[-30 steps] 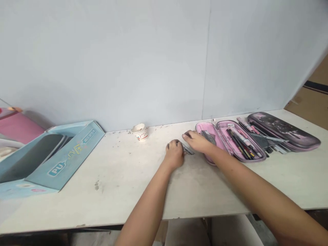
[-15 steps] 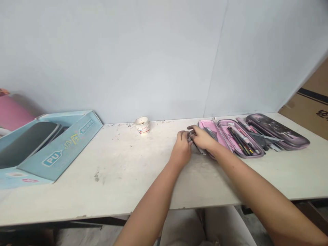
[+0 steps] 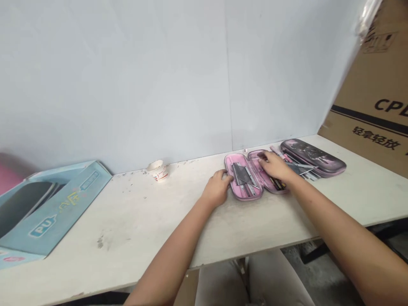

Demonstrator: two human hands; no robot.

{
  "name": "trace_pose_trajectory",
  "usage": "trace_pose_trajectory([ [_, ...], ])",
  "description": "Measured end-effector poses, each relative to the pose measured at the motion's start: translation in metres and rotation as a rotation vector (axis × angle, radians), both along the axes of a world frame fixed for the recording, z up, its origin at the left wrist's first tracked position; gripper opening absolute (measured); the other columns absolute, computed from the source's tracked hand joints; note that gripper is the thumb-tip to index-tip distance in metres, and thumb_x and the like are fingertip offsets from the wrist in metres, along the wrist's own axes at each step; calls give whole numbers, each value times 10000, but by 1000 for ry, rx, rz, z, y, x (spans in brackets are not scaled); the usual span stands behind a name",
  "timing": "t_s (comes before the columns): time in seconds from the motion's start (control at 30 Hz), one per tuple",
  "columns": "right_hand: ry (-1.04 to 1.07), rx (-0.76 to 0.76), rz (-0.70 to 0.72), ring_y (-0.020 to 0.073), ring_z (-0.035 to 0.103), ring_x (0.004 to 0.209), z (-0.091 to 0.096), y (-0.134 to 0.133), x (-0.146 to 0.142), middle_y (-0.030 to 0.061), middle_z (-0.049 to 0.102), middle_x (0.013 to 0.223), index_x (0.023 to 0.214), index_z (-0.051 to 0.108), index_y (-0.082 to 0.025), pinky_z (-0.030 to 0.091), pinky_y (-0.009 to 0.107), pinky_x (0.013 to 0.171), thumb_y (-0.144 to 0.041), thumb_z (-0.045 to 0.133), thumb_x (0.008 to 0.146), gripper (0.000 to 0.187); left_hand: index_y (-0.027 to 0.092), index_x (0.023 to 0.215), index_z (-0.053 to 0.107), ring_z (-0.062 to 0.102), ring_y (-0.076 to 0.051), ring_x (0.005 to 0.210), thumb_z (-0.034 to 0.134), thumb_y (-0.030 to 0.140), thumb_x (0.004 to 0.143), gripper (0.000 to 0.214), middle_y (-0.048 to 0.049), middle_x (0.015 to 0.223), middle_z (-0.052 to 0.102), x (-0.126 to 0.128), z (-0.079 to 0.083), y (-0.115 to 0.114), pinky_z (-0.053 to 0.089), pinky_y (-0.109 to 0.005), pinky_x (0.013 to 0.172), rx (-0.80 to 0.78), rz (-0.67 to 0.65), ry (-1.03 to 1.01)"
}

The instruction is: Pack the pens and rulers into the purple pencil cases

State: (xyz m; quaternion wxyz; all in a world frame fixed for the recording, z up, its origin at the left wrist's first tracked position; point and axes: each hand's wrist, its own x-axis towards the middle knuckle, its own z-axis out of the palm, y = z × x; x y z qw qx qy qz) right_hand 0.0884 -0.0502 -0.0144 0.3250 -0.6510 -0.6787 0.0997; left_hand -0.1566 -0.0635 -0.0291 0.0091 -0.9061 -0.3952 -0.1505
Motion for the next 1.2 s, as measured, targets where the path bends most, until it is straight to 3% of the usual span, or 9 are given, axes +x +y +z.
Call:
trace_pose_trajectory([
  [0.2, -172, -57, -146, 247, 585, 976, -6, -23, 63, 142, 642, 1033, 1057, 570, -131, 420, 334, 835, -280, 430, 826, 309, 205, 962, 563, 275, -283, 1286, 580, 150, 683, 286, -82, 1349, 395, -5, 38, -14, 283, -466, 1014, -17, -235, 191],
  [0.37, -110, -178, 70, 233, 606, 913, -17, -16, 44, 120, 672, 974, 978, 619, -160, 419, 310, 791, -337, 439, 833, 292, 200, 949, 552, 492, -262, 1094, 584, 317, 733, 248, -90, 1074, 588, -9, 59, -47, 237, -478, 1037, -131, -326, 235],
  [0.47, -16, -186, 182, 216, 605, 894, -17, -2, 16, 98, 680, 961, 893, 647, -176, 418, 296, 789, -372, 446, 833, 286, 189, 952, 537, 552, -243, 952, 569, 402, 749, 295, -78, 918, 609, -5, 66, -60, 238, -472, 1039, -110, -284, 232],
  [0.57, 249, -171, 253, 202, 599, 904, -18, 8, -3, 79, 675, 971, 894, 639, -172, 423, 299, 809, -423, 418, 849, 338, 174, 1016, 516, 537, -246, 991, 541, 453, 769, 373, -90, 958, 604, 1, 72, -59, 240, -469, 1045, -79, -223, 188],
  [0.7, 904, -152, 392, 193, 598, 921, -19, 2, -12, 69, 665, 968, 938, 619, -160, 436, 314, 835, -524, 438, 821, 423, 171, 1270, 369, 403, -293, 1205, 566, 555, 718, 700, -142, 1251, 490, 14, 79, -36, 225, -504, 1046, -60, -136, 105],
  [0.83, 1225, -171, 539, 193, 606, 925, -16, -12, -12, 78, 663, 960, 950, 611, -170, 451, 324, 835, -535, 475, 802, 417, 164, 1313, 326, 373, -283, 1243, 516, 628, 715, 781, -140, 1315, 447, 32, 82, -3, 193, -487, 1062, -35, -85, 98],
  [1.0, 1127, -110, 490, 189, 596, 976, -13, -18, -15, 83, 642, 1046, 1029, 553, -196, 457, 315, 842, -599, 408, 805, 484, 166, 1039, 542, 600, -242, 869, 347, 682, 771, 613, -92, 948, 640, 45, 80, 19, 417, -363, 803, -76, -13, 276],
  [1.1, 1005, -86, 424, 189, 565, 1043, -16, -17, -18, 86, 602, 1138, 1127, 495, -207, 452, 304, 852, -644, 358, 799, 563, 173, 968, 554, 605, -241, 793, 295, 679, 790, 595, -88, 890, 647, 37, 80, 22, 409, -305, 657, -24, 149, 233],
  [1.2, 881, -126, 484, 198, 549, 1062, -24, -16, -24, 99, 583, 1160, 1155, 466, -189, 437, 314, 875, -598, 528, 733, 591, 181, 950, 553, 602, -226, 788, 270, 612, 838, 527, -75, 865, 650, 21, 81, 21, 389, -283, 636, 3, 276, 116],
])
